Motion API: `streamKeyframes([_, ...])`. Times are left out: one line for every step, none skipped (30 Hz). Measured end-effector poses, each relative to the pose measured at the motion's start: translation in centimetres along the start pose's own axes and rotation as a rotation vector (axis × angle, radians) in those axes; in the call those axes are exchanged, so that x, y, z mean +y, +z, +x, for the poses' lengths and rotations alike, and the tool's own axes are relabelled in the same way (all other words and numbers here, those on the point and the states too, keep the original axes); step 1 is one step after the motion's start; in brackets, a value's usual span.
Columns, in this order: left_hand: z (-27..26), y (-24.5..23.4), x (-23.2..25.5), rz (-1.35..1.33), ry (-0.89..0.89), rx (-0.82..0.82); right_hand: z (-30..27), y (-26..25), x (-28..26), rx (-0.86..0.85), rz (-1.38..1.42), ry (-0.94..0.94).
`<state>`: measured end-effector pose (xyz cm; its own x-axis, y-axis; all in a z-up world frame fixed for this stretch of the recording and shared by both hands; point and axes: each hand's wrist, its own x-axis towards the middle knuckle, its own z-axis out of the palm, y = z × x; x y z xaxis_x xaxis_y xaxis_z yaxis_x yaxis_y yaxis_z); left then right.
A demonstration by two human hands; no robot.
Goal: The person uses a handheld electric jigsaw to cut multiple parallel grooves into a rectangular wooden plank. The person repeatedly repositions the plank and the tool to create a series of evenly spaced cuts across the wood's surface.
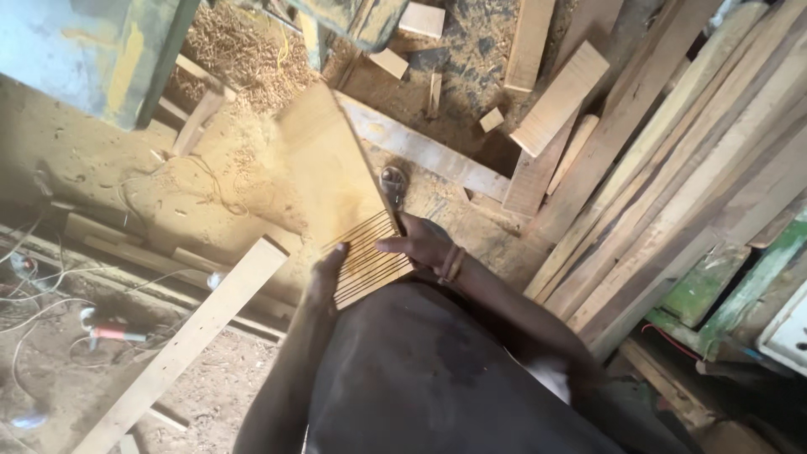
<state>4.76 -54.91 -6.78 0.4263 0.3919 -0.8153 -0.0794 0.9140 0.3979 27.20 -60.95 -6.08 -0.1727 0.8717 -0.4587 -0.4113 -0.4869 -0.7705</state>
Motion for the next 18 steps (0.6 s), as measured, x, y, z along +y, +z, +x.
streamKeyframes([0.0, 0.0, -0.3, -0.017, -0.043, -0.023, -0.6, 1.0, -0.1, 0.063, -0.068, -0.01])
streamKeyframes([0.1, 0.0, -0.7, -0.034, -0.087, -0.045, -0.7, 1.8, -0.5, 0.127, -0.135, -0.02])
streamKeyframes([-0.7, -0.4, -1.7, -0.06, -0.145, -0.052, -1.3, 2.7, -0.7, 0.184, -0.264, 0.042])
streamKeyframes([-0.9, -0.9, -2.4, -0.048, -0.166, -0.031, -1.8, 3.1, -1.2, 0.239, -0.394, 0.107])
streamKeyframes([-0.5, -1.2, -2.6, -0.033, -0.193, -0.016, -2.3, 3.7, -1.6, 0.299, -0.522, 0.174])
streamKeyframes([-0.2, -1.5, -2.9, -0.016, -0.22, -0.001, -2.8, 4.5, -1.9, 0.326, -0.487, 0.238])
streamKeyframes([0.0, -1.3, -3.3, -0.031, -0.244, -0.029, -3.3, 4.7, -2.0, 0.361, -0.451, 0.296])
streamKeyframes([0.4, -0.9, -3.8, -0.046, -0.268, -0.056, -4.0, 4.5, -2.1, 0.395, -0.413, 0.354])
streamKeyframes([0.8, -0.7, -4.0, -0.061, -0.283, -0.077, -4.5, 4.2, -1.9, 0.393, -0.311, 0.295])
streamKeyframes([1.3, -0.4, -4.3, 0.031, -0.28, -0.069, -5.3, 3.6, -1.5, 0.391, -0.211, 0.235])
streamKeyframes([1.7, -0.3, -4.7, 0.125, -0.282, -0.056, -6.0, 3.4, -0.9, 0.388, -0.102, 0.178])
streamKeyframes([2.5, -0.2, -5.3, 0.22, -0.284, -0.044, -6.5, 3.1, -0.2, 0.367, 0.018, 0.133])
streamKeyframes([3.8, -0.3, -5.9, 0.19, -0.332, -0.098, -7.3, 2.7, 0.4, 0.35, 0.138, 0.086])
streamKeyframes([5.4, -0.6, -6.4, 0.158, -0.381, -0.151, -8.0, 2.1, 0.9, 0.333, 0.257, 0.037])
streamKeyframes([6.8, -0.9, -7.4, 0.124, -0.433, -0.198, -8.7, 1.6, 1.3, 0.34, 0.176, -0.013])
streamKeyframes([8.2, -1.1, -8.7, 0.019, -0.457, -0.293, -9.4, 1.1, 1.7, 0.346, 0.094, -0.063])
streamKeyframes([9.7, -1.0, -9.9, -0.09, -0.472, -0.387, -10.0, 0.3, 1.9, 0.346, 0.007, -0.115])
streamKeyframes([10.8, -0.7, -11.0, -0.2, -0.484, -0.479, -10.7, -0.7, 2.1, 0.363, -0.047, -0.134])
